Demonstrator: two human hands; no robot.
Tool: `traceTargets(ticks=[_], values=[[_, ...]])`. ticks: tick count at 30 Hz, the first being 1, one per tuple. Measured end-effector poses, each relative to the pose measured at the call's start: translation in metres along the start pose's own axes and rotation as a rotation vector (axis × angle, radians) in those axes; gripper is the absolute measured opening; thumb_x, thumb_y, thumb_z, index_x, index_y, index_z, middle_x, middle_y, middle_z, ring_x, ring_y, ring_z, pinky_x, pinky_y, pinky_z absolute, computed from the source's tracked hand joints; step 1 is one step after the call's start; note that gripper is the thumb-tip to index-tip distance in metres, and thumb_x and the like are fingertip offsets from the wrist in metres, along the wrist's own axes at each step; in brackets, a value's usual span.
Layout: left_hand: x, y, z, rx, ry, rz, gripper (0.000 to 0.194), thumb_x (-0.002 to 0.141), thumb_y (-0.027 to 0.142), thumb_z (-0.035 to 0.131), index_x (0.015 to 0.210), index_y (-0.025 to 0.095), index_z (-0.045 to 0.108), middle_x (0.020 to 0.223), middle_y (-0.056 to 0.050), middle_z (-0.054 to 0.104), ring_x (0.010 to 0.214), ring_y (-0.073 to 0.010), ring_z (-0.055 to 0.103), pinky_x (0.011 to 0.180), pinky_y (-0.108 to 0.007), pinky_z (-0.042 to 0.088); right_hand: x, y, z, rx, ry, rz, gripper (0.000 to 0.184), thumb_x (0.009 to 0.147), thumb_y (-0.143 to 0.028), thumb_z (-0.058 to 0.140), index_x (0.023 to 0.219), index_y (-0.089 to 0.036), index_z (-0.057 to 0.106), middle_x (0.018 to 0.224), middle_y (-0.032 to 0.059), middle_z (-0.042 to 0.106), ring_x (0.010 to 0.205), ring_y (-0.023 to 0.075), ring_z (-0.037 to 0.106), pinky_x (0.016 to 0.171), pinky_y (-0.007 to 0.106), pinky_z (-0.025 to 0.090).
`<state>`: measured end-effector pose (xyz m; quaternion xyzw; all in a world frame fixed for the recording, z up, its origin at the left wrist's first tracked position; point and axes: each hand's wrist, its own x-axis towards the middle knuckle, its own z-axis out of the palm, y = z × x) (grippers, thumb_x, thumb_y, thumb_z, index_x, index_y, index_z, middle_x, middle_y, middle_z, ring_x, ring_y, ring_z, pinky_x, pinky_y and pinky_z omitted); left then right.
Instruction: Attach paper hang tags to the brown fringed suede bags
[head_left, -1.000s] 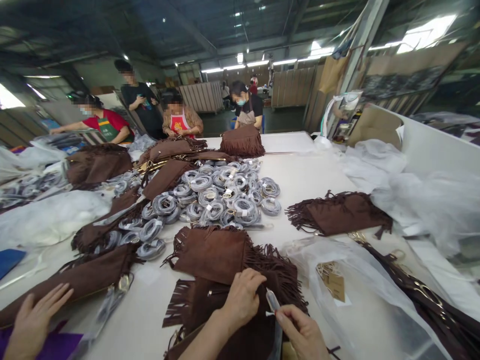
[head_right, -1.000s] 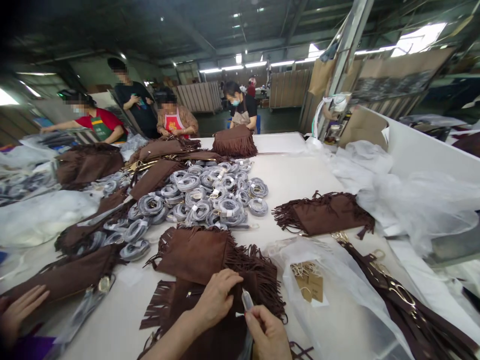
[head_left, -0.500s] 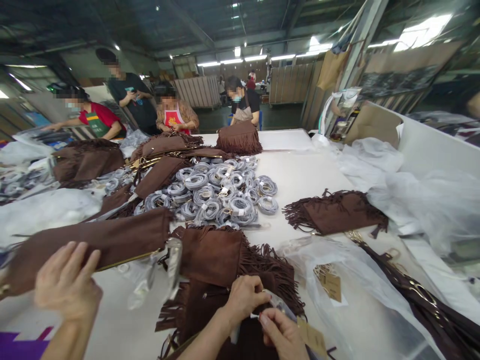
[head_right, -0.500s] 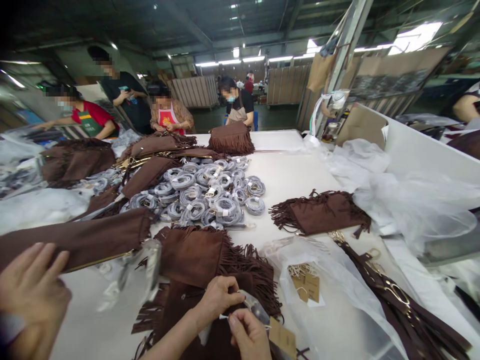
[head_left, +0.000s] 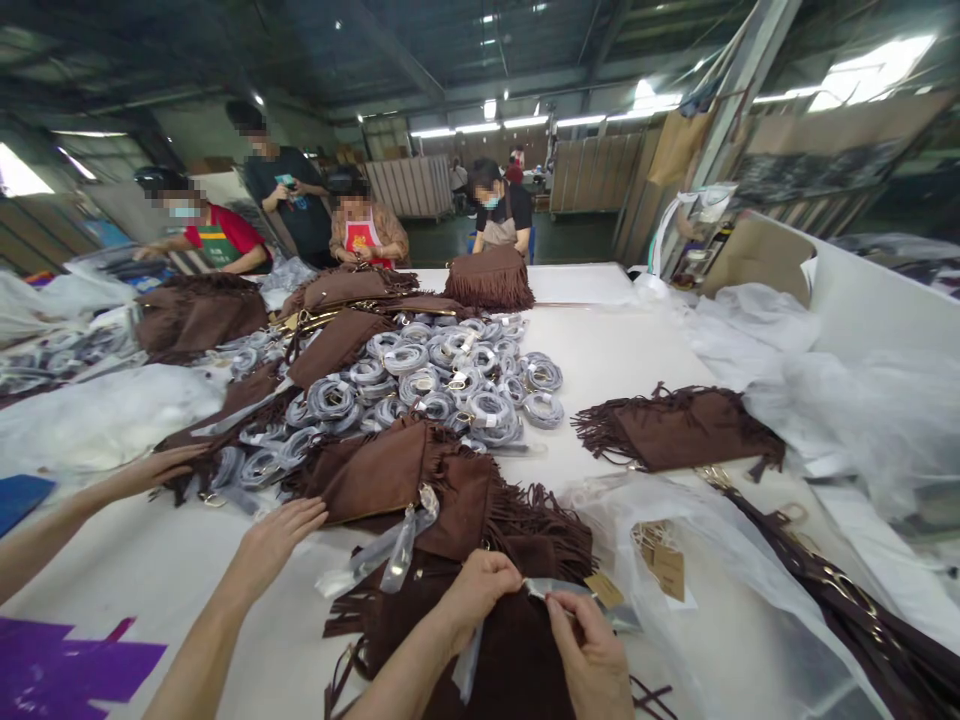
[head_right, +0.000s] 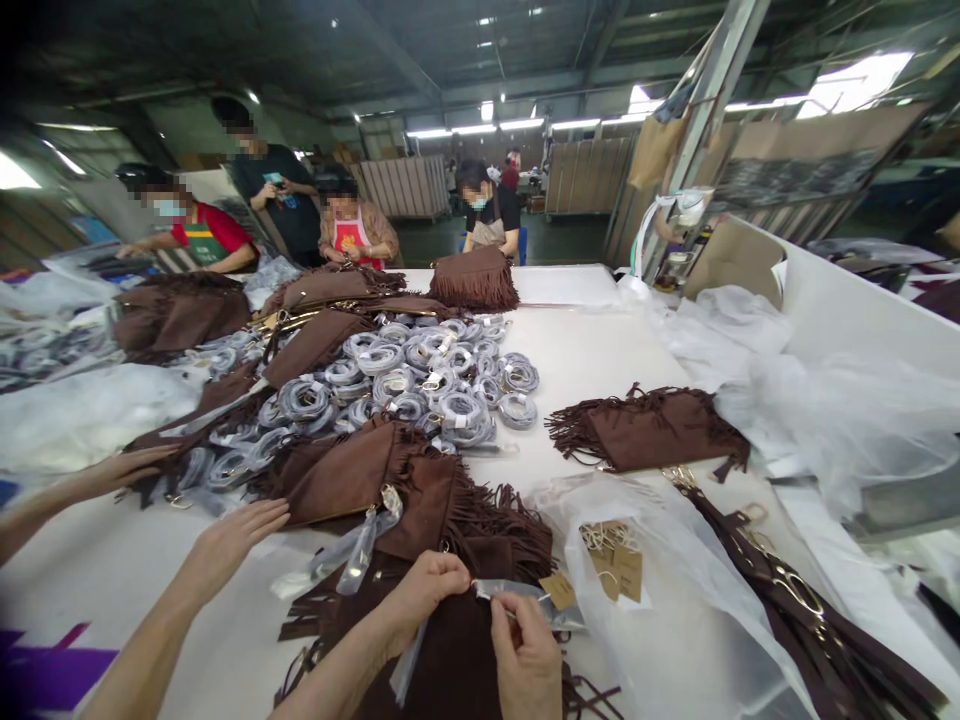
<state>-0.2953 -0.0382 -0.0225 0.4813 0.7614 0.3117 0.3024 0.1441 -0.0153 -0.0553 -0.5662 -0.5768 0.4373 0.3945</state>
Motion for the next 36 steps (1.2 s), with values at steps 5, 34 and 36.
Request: traceTargets(ticks=[5,34,36], values=[[-0.021,0.052,0.004,-0.181,0.019,-0.127,0.038,0.079,0.041,0.032,0.093,0.020,0.060,0.095,0.002,0.066,0.109,-0.0262,0.051,0.096,-0.043,0.036,-0.002,-0.002,0.001,-0.223,0.037,-0.325,0.018,0.086,-0.026,0.048,0.081,-0.019,0.063,0.067,0.0041,0.058,0.062,0.0182,0.056,0.060,0.027,0.043],[-0.060,0.179,0.223,-0.569,-0.524,-0.436,0.007,0.042,0.011,0.066,0.049,0.013,0.065,0.048,0.001,0.060,0.051,-0.0110,0.047,0.057,-0.025,0.035,-0.006,0.005,-0.001,0.042,0.003,-0.050,0.024,0.084,-0.041,0.050,0.081,-0.020,0.061,0.069,-0.0003,0.060,0.066,0.0161,0.058,0.062,0.023,0.047],[-0.060,0.178,0.224,-0.568,-0.515,-0.443,0.006,0.043,0.011,0.065,0.049,0.013,0.065,0.047,0.001,0.060,0.050,-0.0106,0.046,0.056,-0.024,0.034,-0.008,0.008,-0.004,-0.028,0.014,-0.204,0.017,0.086,-0.033,0.050,0.084,-0.020,0.061,0.076,0.0015,0.061,0.073,0.0160,0.060,0.068,0.023,0.047]])
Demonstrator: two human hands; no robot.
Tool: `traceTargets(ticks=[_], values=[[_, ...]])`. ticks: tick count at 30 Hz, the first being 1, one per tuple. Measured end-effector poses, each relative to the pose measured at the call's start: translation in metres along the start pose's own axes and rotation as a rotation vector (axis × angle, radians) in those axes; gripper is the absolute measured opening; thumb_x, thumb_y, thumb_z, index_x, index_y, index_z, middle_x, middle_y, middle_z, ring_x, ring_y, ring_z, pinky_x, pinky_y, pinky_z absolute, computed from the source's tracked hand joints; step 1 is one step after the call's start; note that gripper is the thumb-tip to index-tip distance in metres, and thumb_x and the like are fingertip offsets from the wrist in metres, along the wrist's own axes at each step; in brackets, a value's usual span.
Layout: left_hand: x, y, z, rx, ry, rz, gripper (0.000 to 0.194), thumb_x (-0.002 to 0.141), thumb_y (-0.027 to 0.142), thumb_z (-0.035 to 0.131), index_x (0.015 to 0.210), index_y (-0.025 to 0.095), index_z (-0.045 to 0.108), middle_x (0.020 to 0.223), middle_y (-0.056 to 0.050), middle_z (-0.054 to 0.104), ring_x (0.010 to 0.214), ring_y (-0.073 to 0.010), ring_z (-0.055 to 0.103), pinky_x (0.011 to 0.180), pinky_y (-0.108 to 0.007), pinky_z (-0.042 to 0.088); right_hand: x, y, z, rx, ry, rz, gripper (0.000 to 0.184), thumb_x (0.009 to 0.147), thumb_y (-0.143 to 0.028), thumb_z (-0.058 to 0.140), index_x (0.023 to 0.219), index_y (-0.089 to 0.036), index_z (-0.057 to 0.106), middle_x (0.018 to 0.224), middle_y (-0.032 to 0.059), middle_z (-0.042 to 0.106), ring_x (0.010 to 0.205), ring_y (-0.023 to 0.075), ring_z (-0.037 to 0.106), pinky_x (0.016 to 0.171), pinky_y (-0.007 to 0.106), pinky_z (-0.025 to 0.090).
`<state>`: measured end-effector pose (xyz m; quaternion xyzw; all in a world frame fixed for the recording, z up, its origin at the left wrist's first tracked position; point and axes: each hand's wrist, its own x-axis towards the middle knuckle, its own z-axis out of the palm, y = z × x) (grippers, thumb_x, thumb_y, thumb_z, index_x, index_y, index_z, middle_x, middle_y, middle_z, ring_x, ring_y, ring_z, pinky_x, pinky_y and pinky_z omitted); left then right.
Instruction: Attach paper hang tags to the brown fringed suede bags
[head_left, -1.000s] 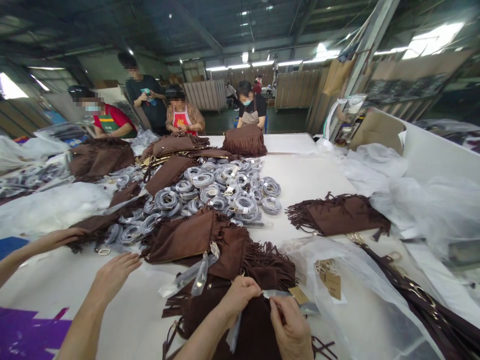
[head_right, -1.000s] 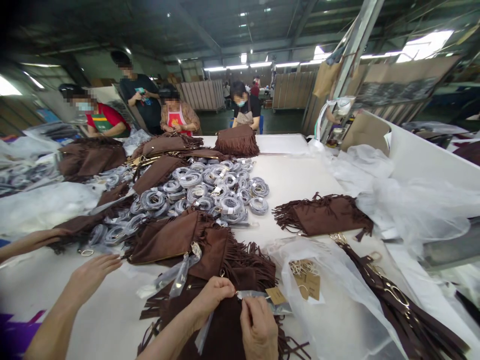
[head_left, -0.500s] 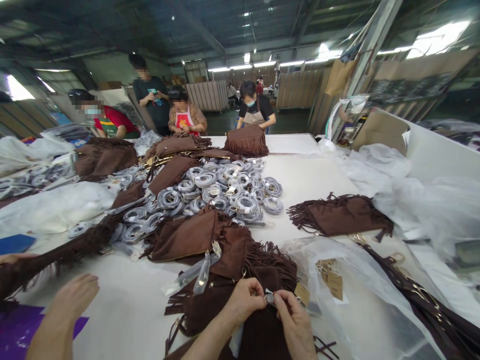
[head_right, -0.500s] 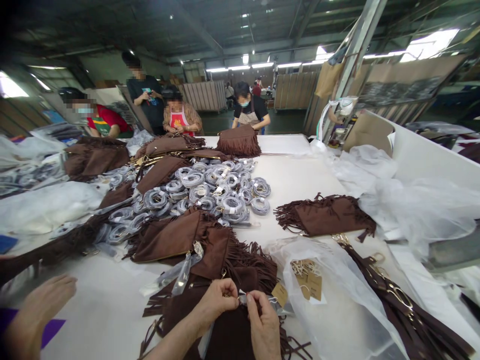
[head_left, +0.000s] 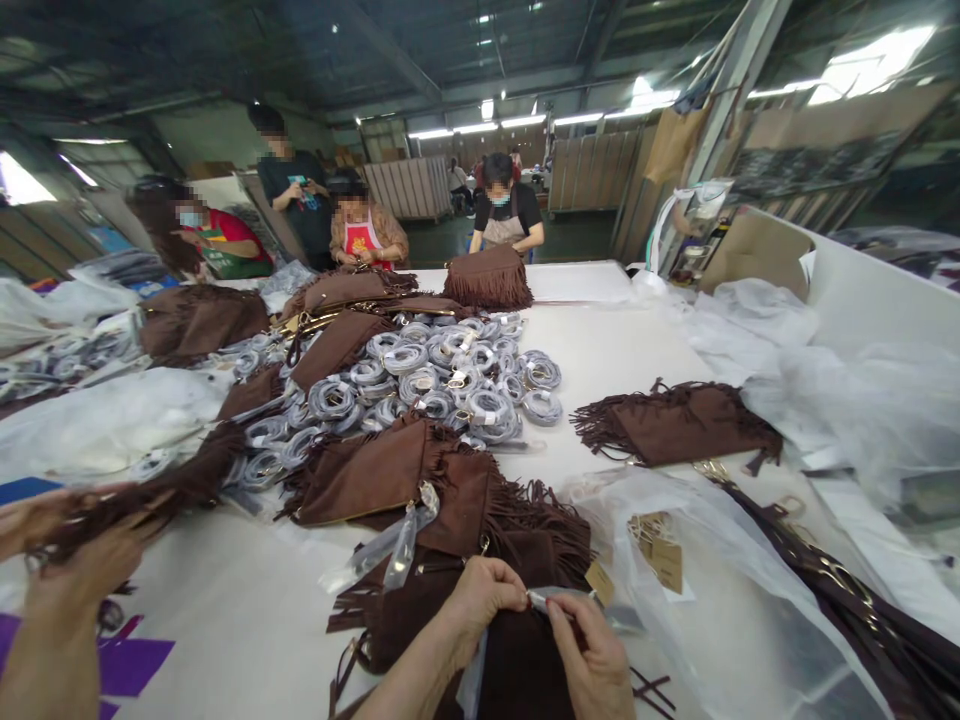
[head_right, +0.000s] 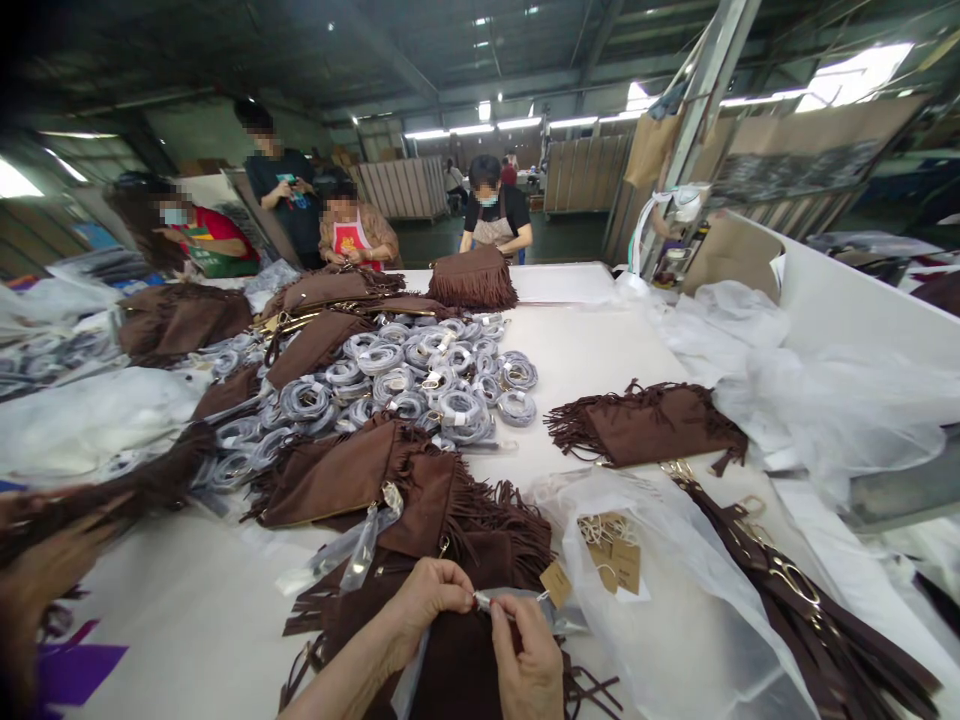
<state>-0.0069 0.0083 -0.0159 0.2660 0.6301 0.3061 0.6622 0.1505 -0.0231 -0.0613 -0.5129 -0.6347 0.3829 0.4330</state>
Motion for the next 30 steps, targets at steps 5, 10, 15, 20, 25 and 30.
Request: traceTargets(ticks=[5,10,15,20,25,30], values=[[-0.001,-0.001,0.000,-0.004,0.021,0.009,0.007,0.045,0.011,0.063,0.051,0.013,0.066,0.047,0.003,0.059,0.050,-0.0096,0.045,0.055,-0.023,0.032,-0.003,0.001,-0.002,-0.149,0.027,-0.250,0.010,0.088,-0.019,0.048,0.090,-0.018,0.058,0.073,0.0019,0.058,0.068,0.0140,0.059,0.065,0.022,0.048],[-0.002,-0.001,0.000,0.009,0.029,0.032,0.007,0.047,0.011,0.062,0.052,0.013,0.066,0.048,0.003,0.059,0.052,-0.0095,0.045,0.057,-0.022,0.033,-0.001,-0.002,0.001,-0.295,0.025,-0.328,0.014,0.089,-0.017,0.045,0.090,-0.017,0.059,0.071,0.0029,0.059,0.065,0.0153,0.059,0.063,0.025,0.048],[-0.003,-0.001,0.000,0.022,0.031,0.045,0.008,0.047,0.012,0.061,0.053,0.013,0.065,0.050,0.003,0.059,0.053,-0.0106,0.046,0.057,-0.023,0.034,0.001,-0.005,0.002,-0.404,0.030,-0.371,0.016,0.089,-0.017,0.043,0.085,-0.017,0.059,0.069,0.0035,0.059,0.063,0.0161,0.058,0.061,0.026,0.048],[-0.003,-0.002,0.000,0.041,0.039,0.052,0.007,0.048,0.013,0.061,0.053,0.013,0.065,0.048,0.003,0.057,0.052,-0.0108,0.045,0.056,-0.024,0.034,0.004,-0.005,0.002,-0.455,0.051,-0.453,0.016,0.088,-0.015,0.043,0.085,-0.016,0.059,0.067,0.0033,0.058,0.061,0.0159,0.058,0.060,0.026,0.047],[-0.003,-0.002,0.001,0.047,0.045,0.061,0.005,0.048,0.013,0.061,0.053,0.014,0.064,0.048,0.004,0.056,0.052,-0.0101,0.044,0.056,-0.023,0.033,0.005,-0.006,0.003,-0.488,0.073,-0.524,0.014,0.087,-0.013,0.045,0.087,-0.015,0.059,0.066,0.0035,0.058,0.060,0.0161,0.056,0.057,0.026,0.044],[-0.004,-0.001,0.001,0.043,0.048,0.059,0.005,0.048,0.013,0.061,0.052,0.013,0.064,0.048,0.004,0.056,0.052,-0.0101,0.044,0.057,-0.023,0.034,0.003,-0.013,0.006,-0.464,0.052,-0.485,0.014,0.089,-0.013,0.044,0.088,-0.016,0.058,0.067,0.0034,0.057,0.061,0.0165,0.054,0.058,0.028,0.042]])
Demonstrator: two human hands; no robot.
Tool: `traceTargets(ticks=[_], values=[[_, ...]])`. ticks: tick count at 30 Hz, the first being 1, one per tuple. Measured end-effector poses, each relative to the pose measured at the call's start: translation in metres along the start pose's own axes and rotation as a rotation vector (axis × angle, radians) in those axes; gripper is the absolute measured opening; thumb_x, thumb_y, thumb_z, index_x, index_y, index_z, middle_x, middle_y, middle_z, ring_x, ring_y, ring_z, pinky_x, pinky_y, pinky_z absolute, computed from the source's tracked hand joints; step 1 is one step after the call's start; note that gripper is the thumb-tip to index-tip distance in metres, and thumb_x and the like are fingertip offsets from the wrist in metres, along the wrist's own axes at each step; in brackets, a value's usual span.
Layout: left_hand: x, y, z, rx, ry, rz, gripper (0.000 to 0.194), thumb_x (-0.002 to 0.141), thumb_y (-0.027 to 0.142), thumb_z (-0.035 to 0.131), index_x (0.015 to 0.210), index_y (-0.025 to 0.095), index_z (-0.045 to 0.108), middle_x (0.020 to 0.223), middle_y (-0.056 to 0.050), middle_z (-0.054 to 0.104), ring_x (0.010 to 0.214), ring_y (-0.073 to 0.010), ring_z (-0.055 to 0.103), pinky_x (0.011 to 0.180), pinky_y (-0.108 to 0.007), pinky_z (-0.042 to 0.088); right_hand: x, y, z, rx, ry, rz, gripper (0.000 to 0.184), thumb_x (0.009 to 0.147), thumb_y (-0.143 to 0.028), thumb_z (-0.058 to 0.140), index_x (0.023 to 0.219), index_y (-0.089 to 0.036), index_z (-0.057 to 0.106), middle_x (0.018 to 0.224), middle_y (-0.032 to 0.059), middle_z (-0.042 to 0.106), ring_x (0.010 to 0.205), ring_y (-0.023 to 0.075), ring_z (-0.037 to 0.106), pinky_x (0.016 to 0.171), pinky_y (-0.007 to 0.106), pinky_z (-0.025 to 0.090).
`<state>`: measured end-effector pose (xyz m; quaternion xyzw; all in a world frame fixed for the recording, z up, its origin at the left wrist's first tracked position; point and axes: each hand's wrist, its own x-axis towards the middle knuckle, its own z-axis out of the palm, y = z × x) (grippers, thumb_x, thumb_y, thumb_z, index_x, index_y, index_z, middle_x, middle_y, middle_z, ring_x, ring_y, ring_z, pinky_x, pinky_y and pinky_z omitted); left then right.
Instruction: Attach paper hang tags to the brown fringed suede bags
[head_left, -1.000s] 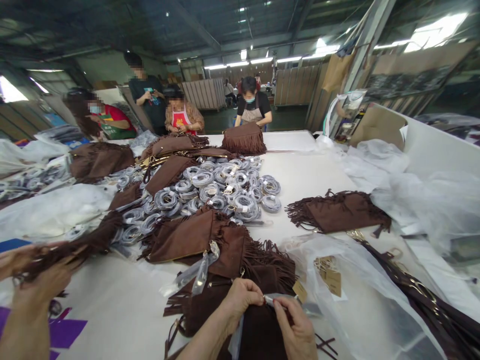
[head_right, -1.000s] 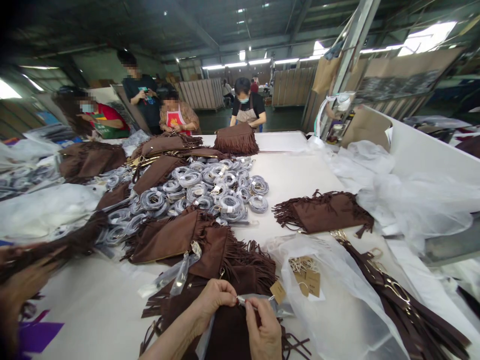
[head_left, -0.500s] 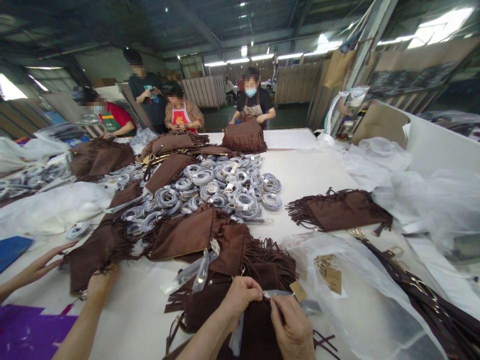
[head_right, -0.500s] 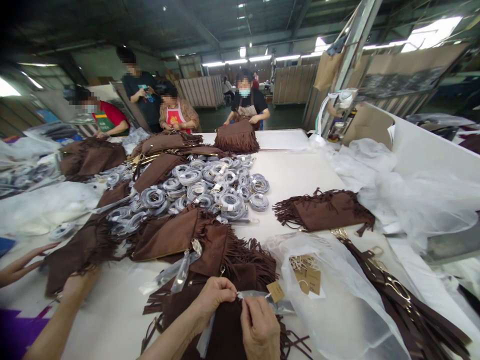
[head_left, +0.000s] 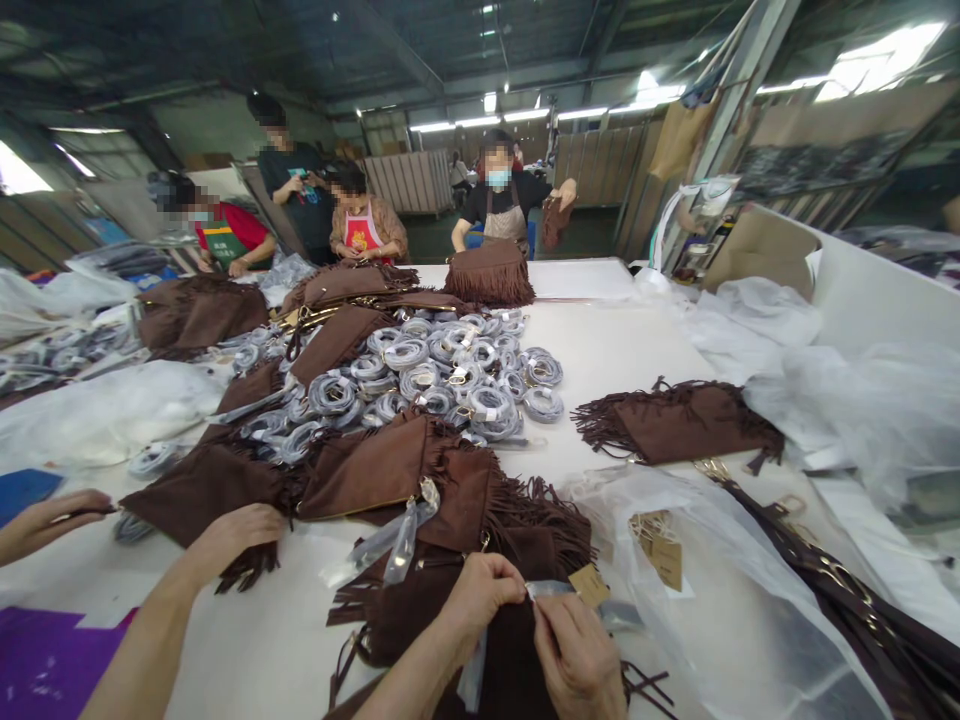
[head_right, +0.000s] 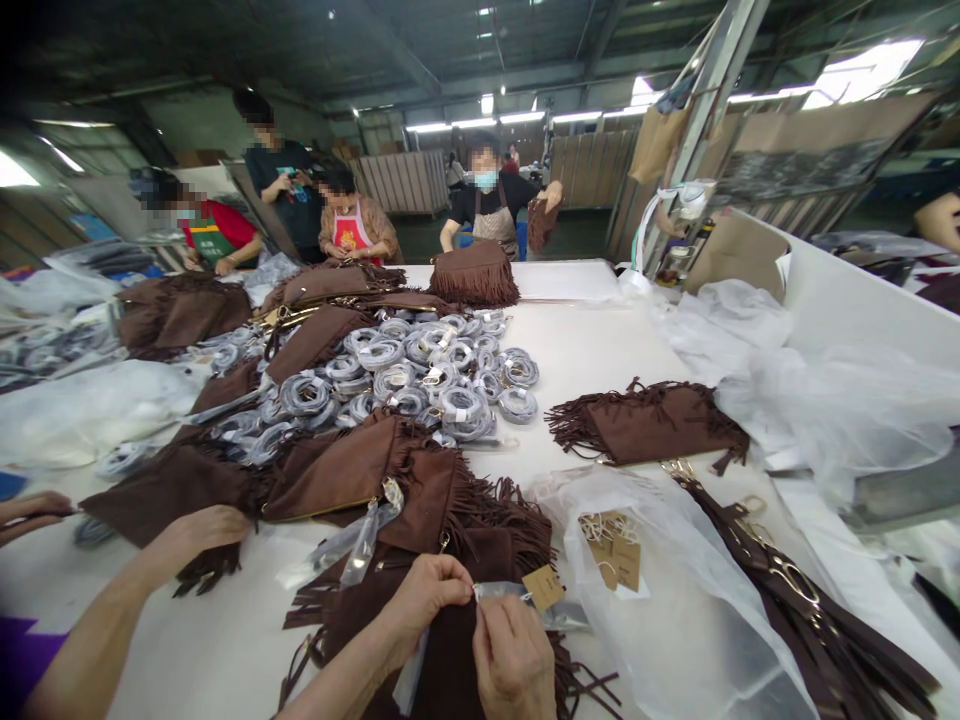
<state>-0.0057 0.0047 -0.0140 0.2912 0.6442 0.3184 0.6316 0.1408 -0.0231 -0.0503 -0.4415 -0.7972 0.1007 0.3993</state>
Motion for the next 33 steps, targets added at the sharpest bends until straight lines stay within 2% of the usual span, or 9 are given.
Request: traceTargets(ticks=[6,14,22,28,33], values=[[0.000,0.001,0.001,-0.005,0.006,0.008,0.005,0.048,0.013,0.062,0.052,0.014,0.063,0.047,0.005,0.055,0.052,-0.0098,0.043,0.056,-0.023,0.033,-0.001,-0.002,0.002,0.063,0.024,0.061,0.018,0.089,-0.015,0.043,0.086,-0.017,0.060,0.067,0.0030,0.057,0.061,0.0163,0.055,0.059,0.027,0.042],[0.000,-0.001,0.001,-0.012,0.002,0.017,0.006,0.047,0.014,0.061,0.053,0.013,0.062,0.047,0.004,0.055,0.051,-0.0096,0.042,0.055,-0.023,0.031,0.000,0.005,-0.001,0.154,-0.102,0.106,0.016,0.088,-0.016,0.043,0.085,-0.020,0.058,0.069,0.0025,0.058,0.062,0.0156,0.057,0.058,0.025,0.045],[-0.002,-0.001,0.003,-0.012,0.019,0.025,0.005,0.048,0.013,0.059,0.052,0.014,0.061,0.047,0.005,0.054,0.053,-0.0101,0.043,0.057,-0.022,0.032,0.007,0.000,-0.001,0.267,-0.093,0.337,0.026,0.091,-0.031,0.039,0.077,-0.021,0.058,0.069,0.0018,0.059,0.062,0.0159,0.057,0.057,0.026,0.044],[-0.001,-0.003,0.002,-0.010,0.018,0.025,0.008,0.047,0.013,0.061,0.055,0.013,0.060,0.049,0.003,0.056,0.054,-0.0106,0.044,0.056,-0.023,0.032,0.005,0.002,0.003,0.206,-0.086,0.334,0.035,0.092,-0.039,0.034,0.077,-0.020,0.058,0.068,0.0019,0.057,0.060,0.0163,0.055,0.057,0.027,0.043],[-0.002,-0.003,0.003,-0.002,0.020,0.022,0.011,0.047,0.013,0.060,0.057,0.013,0.060,0.050,0.004,0.055,0.053,-0.0103,0.044,0.055,-0.023,0.031,0.008,0.001,0.001,0.199,-0.100,0.293,0.035,0.093,-0.038,0.034,0.076,-0.020,0.059,0.067,0.0018,0.057,0.060,0.0162,0.056,0.057,0.027,0.044]])
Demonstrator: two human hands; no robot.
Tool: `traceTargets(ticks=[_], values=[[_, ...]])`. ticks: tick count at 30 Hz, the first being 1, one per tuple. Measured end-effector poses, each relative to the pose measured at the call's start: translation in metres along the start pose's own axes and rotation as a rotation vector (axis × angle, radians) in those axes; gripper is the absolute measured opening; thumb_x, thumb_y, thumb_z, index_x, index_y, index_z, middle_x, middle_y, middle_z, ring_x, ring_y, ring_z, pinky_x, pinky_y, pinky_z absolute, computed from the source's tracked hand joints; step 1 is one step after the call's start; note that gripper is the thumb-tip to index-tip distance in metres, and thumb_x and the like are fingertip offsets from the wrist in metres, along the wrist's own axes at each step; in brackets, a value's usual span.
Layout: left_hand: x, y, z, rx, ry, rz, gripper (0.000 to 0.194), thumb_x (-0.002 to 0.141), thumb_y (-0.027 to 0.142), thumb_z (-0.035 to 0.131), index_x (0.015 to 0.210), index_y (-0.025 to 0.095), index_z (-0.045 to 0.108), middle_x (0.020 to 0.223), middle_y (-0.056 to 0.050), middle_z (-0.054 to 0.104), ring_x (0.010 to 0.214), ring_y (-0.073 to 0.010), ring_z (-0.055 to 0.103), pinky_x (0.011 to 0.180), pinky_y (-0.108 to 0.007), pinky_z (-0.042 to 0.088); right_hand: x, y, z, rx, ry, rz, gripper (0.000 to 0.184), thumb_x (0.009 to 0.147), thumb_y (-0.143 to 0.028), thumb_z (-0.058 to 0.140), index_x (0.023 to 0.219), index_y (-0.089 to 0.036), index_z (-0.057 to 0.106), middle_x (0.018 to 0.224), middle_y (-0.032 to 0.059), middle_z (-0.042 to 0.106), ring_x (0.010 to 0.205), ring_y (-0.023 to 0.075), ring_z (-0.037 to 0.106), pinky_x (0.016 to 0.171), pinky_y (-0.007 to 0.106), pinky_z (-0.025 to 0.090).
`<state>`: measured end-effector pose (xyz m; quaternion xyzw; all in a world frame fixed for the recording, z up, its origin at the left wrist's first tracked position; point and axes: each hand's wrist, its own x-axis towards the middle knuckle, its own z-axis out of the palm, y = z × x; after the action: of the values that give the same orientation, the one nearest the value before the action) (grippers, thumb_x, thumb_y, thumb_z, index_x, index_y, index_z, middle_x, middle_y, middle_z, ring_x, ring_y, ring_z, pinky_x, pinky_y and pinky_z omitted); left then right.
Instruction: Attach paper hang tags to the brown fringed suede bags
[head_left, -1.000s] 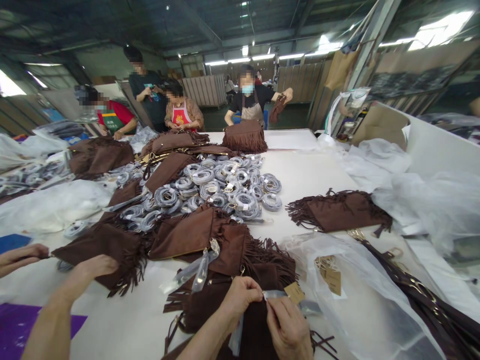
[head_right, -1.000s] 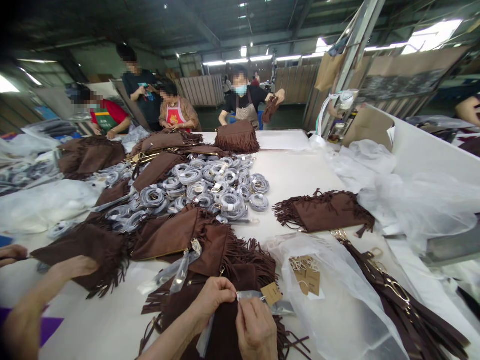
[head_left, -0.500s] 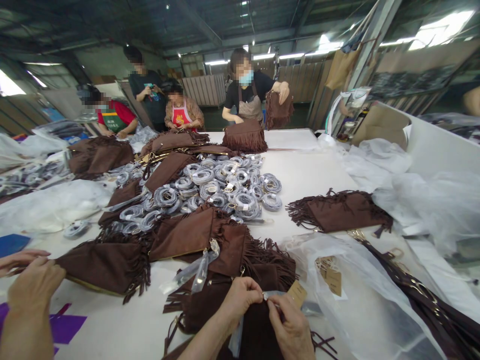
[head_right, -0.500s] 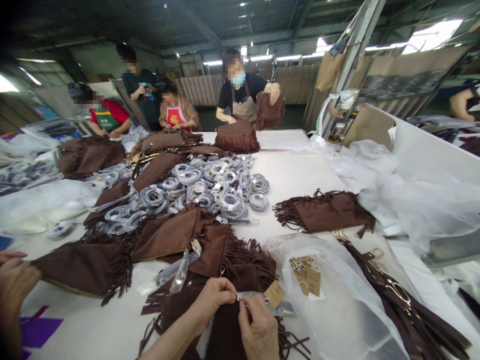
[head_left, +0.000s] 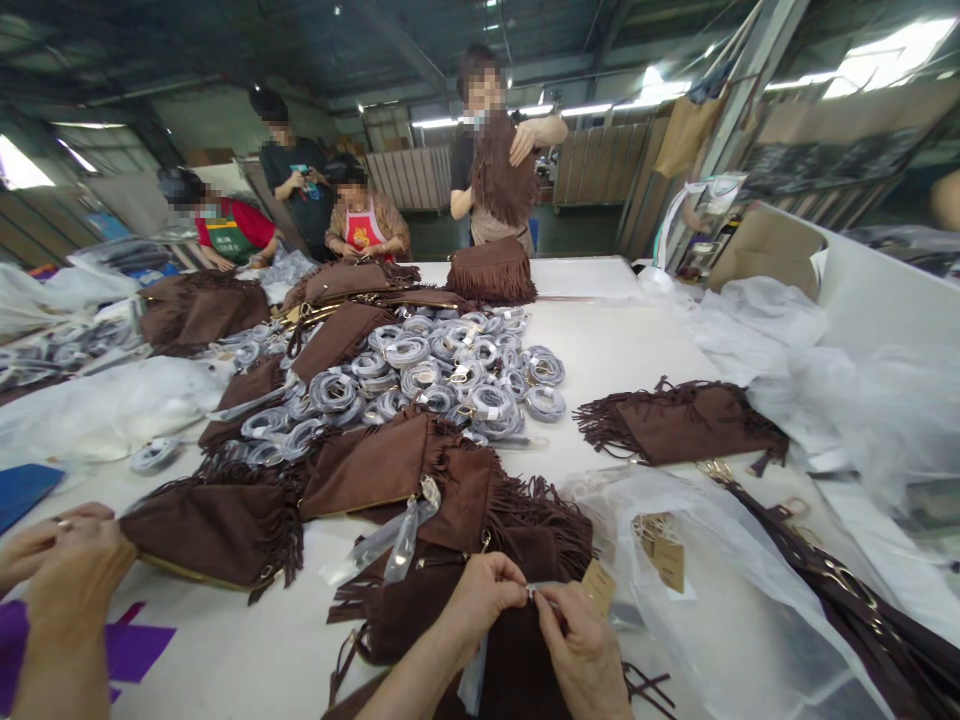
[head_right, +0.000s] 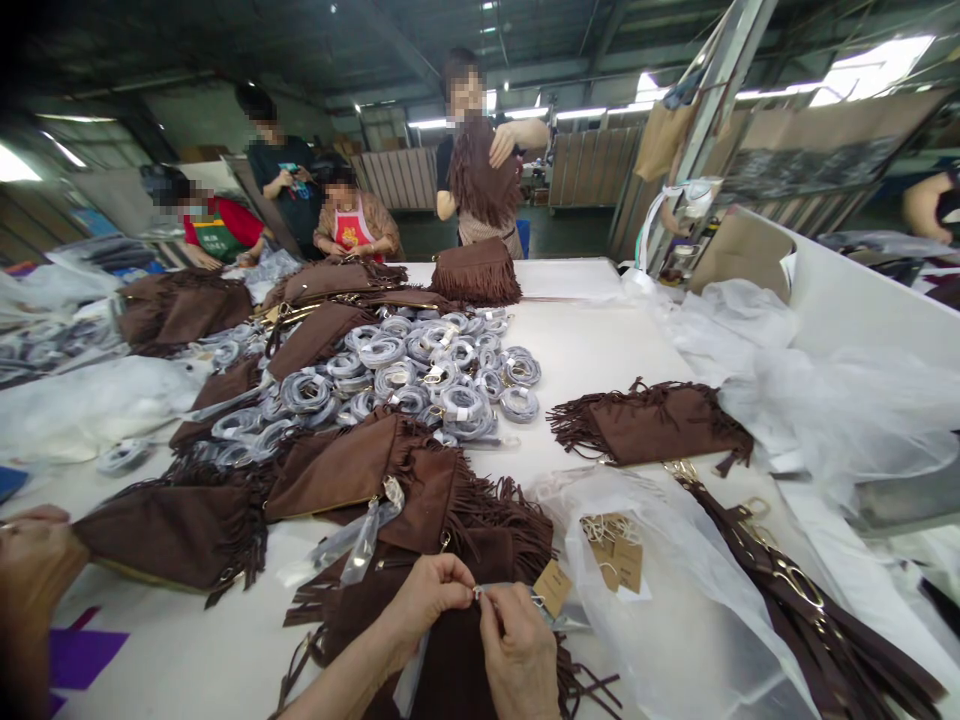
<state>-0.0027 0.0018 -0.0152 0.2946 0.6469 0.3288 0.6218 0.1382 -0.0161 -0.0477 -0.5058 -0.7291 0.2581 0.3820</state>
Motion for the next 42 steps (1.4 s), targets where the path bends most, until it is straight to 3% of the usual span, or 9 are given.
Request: traceTargets(ticks=[10,16,19,21,26,32,36,39,42], values=[[-0.007,0.002,0.005,0.137,0.068,0.038,0.006,0.046,0.015,0.058,0.052,0.014,0.058,0.047,0.006,0.048,0.051,-0.0094,0.036,0.051,-0.023,0.026,0.003,0.005,0.000,-0.073,-0.084,-0.006,0.041,0.093,-0.038,0.029,0.070,-0.021,0.058,0.064,0.0025,0.057,0.058,0.0169,0.057,0.055,0.028,0.044],[-0.020,0.002,0.007,0.180,0.015,0.088,0.004,0.049,0.015,0.057,0.053,0.014,0.058,0.046,0.007,0.043,0.050,-0.0079,0.032,0.050,-0.022,0.023,0.015,0.006,-0.020,0.111,-0.389,0.037,0.023,0.081,-0.023,0.043,0.093,-0.022,0.063,0.082,0.0038,0.068,0.074,0.0194,0.063,0.066,0.029,0.048],[-0.028,-0.002,0.009,0.235,-0.043,0.106,0.004,0.049,0.013,0.056,0.052,0.014,0.058,0.046,0.007,0.042,0.049,-0.0073,0.032,0.049,-0.022,0.023,0.020,0.000,-0.032,0.227,-0.585,0.067,0.026,0.075,-0.016,0.041,0.078,-0.023,0.066,0.067,-0.0014,0.066,0.063,0.0160,0.059,0.057,0.024,0.044],[-0.034,-0.005,0.010,0.294,-0.084,0.117,0.005,0.050,0.012,0.055,0.053,0.014,0.058,0.046,0.007,0.043,0.048,-0.0072,0.032,0.048,-0.021,0.023,0.019,-0.003,-0.037,0.300,-0.631,0.136,0.025,0.069,-0.013,0.041,0.070,-0.021,0.065,0.058,-0.0038,0.062,0.054,0.0130,0.054,0.049,0.021,0.037],[-0.051,-0.009,0.015,0.467,-0.078,0.164,0.012,0.054,0.013,0.052,0.063,0.015,0.060,0.059,0.003,0.053,0.058,-0.0112,0.045,0.055,-0.022,0.031,0.001,0.001,-0.037,0.304,-0.573,0.172,0.017,0.061,-0.012,0.043,0.058,-0.019,0.058,0.048,-0.0071,0.049,0.045,0.0094,0.042,0.044,0.019,0.028],[-0.063,-0.026,0.021,0.729,0.017,0.312,0.013,0.059,0.013,0.048,0.069,0.017,0.055,0.072,-0.004,0.058,0.071,-0.0178,0.051,0.067,-0.028,0.035,-0.034,0.007,-0.027,0.130,-0.397,0.054,0.019,0.070,-0.015,0.042,0.070,-0.020,0.059,0.056,-0.0040,0.055,0.050,0.0114,0.051,0.048,0.020,0.038],[-0.066,-0.027,0.025,0.818,0.054,0.216,0.017,0.061,0.015,0.046,0.074,0.017,0.056,0.077,-0.007,0.059,0.076,-0.0206,0.053,0.070,-0.031,0.036,-0.052,0.010,-0.014,0.172,-0.265,0.111,0.022,0.077,-0.023,0.039,0.071,-0.021,0.060,0.056,-0.0027,0.057,0.047,0.0119,0.051,0.046,0.020,0.039],[-0.065,-0.023,0.026,0.870,0.021,0.155,0.015,0.059,0.015,0.047,0.071,0.017,0.055,0.078,-0.007,0.060,0.076,-0.0207,0.053,0.069,-0.031,0.036,-0.056,0.013,-0.011,0.235,-0.300,0.190,0.023,0.078,-0.026,0.039,0.071,-0.020,0.060,0.057,-0.0017,0.059,0.049,0.0128,0.053,0.046,0.021,0.040],[-0.062,-0.032,0.028,0.913,0.094,0.281,0.009,0.057,0.014,0.047,0.064,0.018,0.052,0.069,-0.004,0.059,0.068,-0.0178,0.053,0.062,-0.028,0.034,-0.049,0.012,-0.018,0.286,-0.381,0.191,0.024,0.078,-0.026,0.039,0.073,-0.020,0.061,0.061,-0.0012,0.061,0.054,0.0135,0.056,0.050,0.021,0.042]])
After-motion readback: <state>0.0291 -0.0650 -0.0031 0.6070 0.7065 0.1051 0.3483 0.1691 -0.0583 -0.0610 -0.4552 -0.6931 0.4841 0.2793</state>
